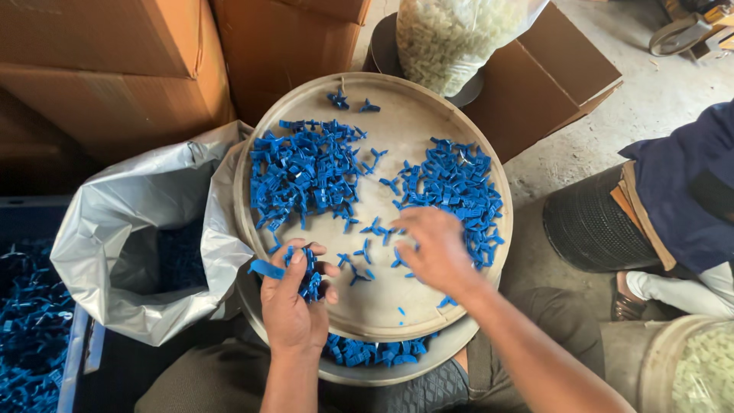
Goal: The person sits on the floor and uses both hands to pick up small blue plastic pieces from a round tray, separating them into two piles. The person repeatedly picks, inspects, and places the pieces back onto the tray.
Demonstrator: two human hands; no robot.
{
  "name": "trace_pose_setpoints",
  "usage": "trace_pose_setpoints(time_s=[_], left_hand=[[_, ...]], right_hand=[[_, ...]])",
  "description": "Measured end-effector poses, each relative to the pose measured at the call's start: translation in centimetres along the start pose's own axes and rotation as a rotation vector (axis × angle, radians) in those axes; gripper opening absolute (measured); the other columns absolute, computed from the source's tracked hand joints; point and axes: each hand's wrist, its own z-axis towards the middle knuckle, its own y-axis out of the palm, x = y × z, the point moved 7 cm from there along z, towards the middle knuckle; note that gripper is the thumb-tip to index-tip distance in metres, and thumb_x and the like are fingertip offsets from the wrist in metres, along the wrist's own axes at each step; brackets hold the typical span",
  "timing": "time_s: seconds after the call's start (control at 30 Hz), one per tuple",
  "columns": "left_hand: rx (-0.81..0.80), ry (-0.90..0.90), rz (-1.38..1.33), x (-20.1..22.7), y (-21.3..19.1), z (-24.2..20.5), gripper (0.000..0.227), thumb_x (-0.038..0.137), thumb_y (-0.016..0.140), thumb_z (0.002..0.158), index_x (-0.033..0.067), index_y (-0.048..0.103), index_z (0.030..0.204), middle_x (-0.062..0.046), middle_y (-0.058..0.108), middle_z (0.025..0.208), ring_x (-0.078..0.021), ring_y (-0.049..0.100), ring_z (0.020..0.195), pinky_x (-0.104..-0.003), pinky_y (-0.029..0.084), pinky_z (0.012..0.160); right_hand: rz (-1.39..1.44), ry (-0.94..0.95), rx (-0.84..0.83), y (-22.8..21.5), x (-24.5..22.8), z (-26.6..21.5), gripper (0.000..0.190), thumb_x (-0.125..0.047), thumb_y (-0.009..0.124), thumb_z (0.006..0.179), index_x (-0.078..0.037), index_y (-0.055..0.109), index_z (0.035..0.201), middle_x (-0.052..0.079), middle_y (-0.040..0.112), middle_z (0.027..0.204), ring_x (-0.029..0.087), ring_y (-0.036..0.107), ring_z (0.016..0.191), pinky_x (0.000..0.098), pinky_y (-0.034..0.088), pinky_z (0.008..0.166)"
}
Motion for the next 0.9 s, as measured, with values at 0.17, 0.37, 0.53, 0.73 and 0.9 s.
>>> trace_pose_setpoints(time_s=[0.17,0.37,0.53,0.73,0.9], left_hand=[[0.006,-0.012,0.011,0.0,0.0,0.1,0.016,0.011,0.063,0.094,0.0054,0.062,0.109,-0.016,0.070,0.107,-0.0258,0.072,0.078,-0.031,0.052,0.043],[-0.052,-0.048,-0.008,-0.9,0.1,0.3,0.013,0.010,0.062,0.095,0.0035,0.060,0.106,-0.019,0.071,0.107,-0.0288,0.071,0.078,-0.033,0.052,0.043],[0.008,-0.138,0.067,-1.7,0.0,0.4,0.023,0.012,0.062,0.091,0.0091,0.063,0.114,-0.014,0.070,0.102,-0.0258,0.071,0.076,-0.032,0.051,0.041],[0.080,-0.308,0.331,-4.4,-1.3,0.2,0.027,0.026,0.065,0.094,0.0060,0.069,0.111,-0.007,0.070,0.091,-0.0186,0.068,0.069,-0.030,0.048,0.040],[-0.101,-0.239,0.699,-6.8,-1.3,0.4,0.017,0.022,0.076,0.090,0.0059,0.076,0.095,-0.003,0.068,0.070,-0.0140,0.063,0.061,-0.028,0.047,0.048]], right_hand=[[-0.050,-0.004,-0.123,3.1,-6.1,0.6,0.027,-0.031,0.081,0.075,-0.014,0.073,0.094,0.005,0.069,0.098,0.032,0.062,0.103,0.0493,0.044,0.088],[-0.041,0.140,-0.177,4.8,-6.5,-0.5,0.019,-0.027,0.080,0.072,-0.011,0.072,0.080,0.010,0.066,0.085,0.035,0.065,0.083,0.0484,0.050,0.071],[0.043,0.129,-0.118,2.9,-5.1,0.1,0.015,-0.021,0.077,0.074,-0.009,0.070,0.079,0.012,0.067,0.083,0.034,0.065,0.081,0.0460,0.051,0.070],[0.308,0.050,-0.049,-0.9,-5.2,0.2,0.014,-0.018,0.072,0.085,-0.006,0.069,0.093,0.011,0.070,0.087,0.033,0.068,0.080,0.0417,0.054,0.068],[0.230,-0.064,-0.115,-0.4,-7.0,-0.1,0.013,-0.016,0.070,0.080,-0.007,0.070,0.090,0.012,0.070,0.084,0.036,0.068,0.080,0.0437,0.054,0.069]])
